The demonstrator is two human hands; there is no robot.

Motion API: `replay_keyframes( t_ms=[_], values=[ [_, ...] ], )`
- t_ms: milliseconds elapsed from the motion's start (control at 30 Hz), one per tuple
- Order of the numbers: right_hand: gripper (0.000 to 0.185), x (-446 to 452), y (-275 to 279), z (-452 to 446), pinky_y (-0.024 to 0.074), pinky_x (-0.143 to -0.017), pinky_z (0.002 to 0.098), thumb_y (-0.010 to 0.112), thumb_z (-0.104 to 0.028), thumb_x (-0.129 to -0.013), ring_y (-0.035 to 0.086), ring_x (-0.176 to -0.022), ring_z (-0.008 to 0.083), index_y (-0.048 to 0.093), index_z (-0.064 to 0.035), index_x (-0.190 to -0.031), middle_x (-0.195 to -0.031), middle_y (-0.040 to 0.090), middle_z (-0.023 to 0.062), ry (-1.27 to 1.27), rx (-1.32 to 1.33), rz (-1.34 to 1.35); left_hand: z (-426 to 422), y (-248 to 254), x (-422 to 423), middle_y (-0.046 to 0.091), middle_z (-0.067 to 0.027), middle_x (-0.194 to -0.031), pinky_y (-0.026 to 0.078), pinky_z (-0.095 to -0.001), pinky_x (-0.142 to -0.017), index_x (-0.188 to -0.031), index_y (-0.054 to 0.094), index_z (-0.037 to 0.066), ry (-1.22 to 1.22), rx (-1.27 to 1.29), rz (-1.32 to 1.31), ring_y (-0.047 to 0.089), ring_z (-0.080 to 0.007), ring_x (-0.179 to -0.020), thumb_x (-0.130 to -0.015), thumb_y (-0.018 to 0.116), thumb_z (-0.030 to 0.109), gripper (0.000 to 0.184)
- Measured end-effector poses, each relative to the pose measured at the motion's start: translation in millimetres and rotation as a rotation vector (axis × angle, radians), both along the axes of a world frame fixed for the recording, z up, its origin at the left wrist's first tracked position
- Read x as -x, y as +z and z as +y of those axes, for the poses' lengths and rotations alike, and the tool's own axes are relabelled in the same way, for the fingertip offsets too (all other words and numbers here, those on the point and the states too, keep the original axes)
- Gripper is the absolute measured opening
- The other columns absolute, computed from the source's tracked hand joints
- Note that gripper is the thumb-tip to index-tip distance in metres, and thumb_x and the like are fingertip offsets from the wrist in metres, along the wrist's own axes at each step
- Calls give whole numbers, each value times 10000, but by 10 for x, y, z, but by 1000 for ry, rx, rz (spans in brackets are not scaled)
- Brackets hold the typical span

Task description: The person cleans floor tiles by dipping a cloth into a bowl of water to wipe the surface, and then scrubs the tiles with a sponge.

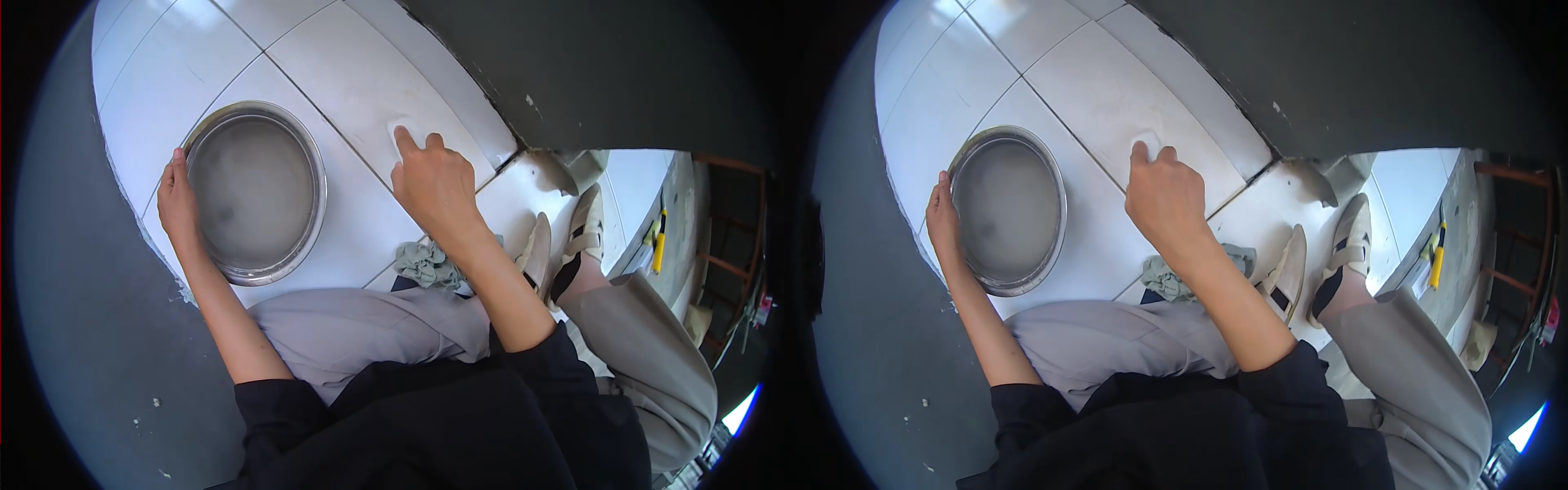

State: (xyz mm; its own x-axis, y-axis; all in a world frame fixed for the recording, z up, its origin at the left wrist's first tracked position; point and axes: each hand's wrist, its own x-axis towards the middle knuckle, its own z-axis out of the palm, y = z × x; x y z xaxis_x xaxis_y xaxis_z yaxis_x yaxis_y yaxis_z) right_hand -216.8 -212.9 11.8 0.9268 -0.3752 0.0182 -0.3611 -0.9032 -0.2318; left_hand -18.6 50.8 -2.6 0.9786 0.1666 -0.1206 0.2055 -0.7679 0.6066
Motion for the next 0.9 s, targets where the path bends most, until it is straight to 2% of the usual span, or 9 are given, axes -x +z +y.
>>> replay_keyframes(
  t_ms=[33, 167, 267, 400, 500, 600, 800, 900],
  values=[
    [341, 111, -1, 15, 512, -459, 341, 630, -84, -725, 627, -527, 275, 610, 0, -1054, -745, 574, 173, 15, 11, -42, 1, 0, -19, 685, -84, -1087, 414, -330, -931, -1165, 675, 128, -9, 2, -15, 615, -238, -1028, -916, 431, 620, 603],
    [415, 563, 144, 194, 520, -460, 361, 623, -77, -721, 629, -524, 291, 594, 26, -1122, -744, 570, 184, 11, -81, 98, -8, -6, -22, 694, -81, -1057, 417, -318, -916, -1159, 681, 121, -8, 14, -38, 618, -214, -1015, -928, 445, 586, 571],
    [386, 296, 16, 127, 521, -464, 370, 617, -66, -721, 632, -529, 298, 596, 25, -1095, -738, 570, 184, -34, -75, -41, 27, -75, -8, 699, -82, -1044, 418, -312, -911, -1153, 685, 113, -36, 65, -58, 619, -207, -1010, -934, 450, 570, 558],
    [314, -42, -62, -36, 521, -467, 373, 606, -55, -721, 634, -532, 299, 589, 28, -1023, -724, 572, 177, -28, -40, -78, 24, -43, -33, 698, -80, -1059, 418, -310, -912, -1154, 684, 106, -33, 80, -23, 619, -205, -1013, -933, 459, 567, 558],
    [285, 348, 82, 126, 524, -478, 360, 610, -43, -709, 635, -532, 296, 598, 35, -983, -726, 579, 182, -40, -83, 3, 43, -99, -49, 697, -80, -1063, 418, -308, -911, -1146, 687, 103, -22, 122, -57, 619, -210, -1012, -930, 463, 571, 562],
    [275, 519, 111, 223, 529, -492, 350, 610, -31, -703, 638, -535, 295, 604, 44, -967, -730, 587, 187, -30, -83, 46, 7, -12, -11, 697, -78, -1063, 416, -304, -912, -1140, 688, 101, -14, 58, -5, 619, -212, -1009, -928, 469, 570, 559],
    [307, -220, -94, -132, 527, -487, 363, 604, -24, -713, 647, -555, 299, 595, 58, -1009, -769, 595, 202, -46, -19, -118, -11, -23, -15, 693, -81, -1083, 416, -305, -917, -1136, 685, 78, -8, 90, -37, 617, -208, -1027, -929, 470, 566, 572],
    [317, 163, 14, -38, 525, -486, 365, 598, -31, -720, 647, -563, 299, 585, 39, -1029, -761, 587, 189, -21, -48, -42, -47, 13, 17, 694, -85, -1079, 418, -306, -912, -1126, 686, 65, -35, 105, -72, 617, -207, -1024, -930, 469, 565, 580]
  ],
)
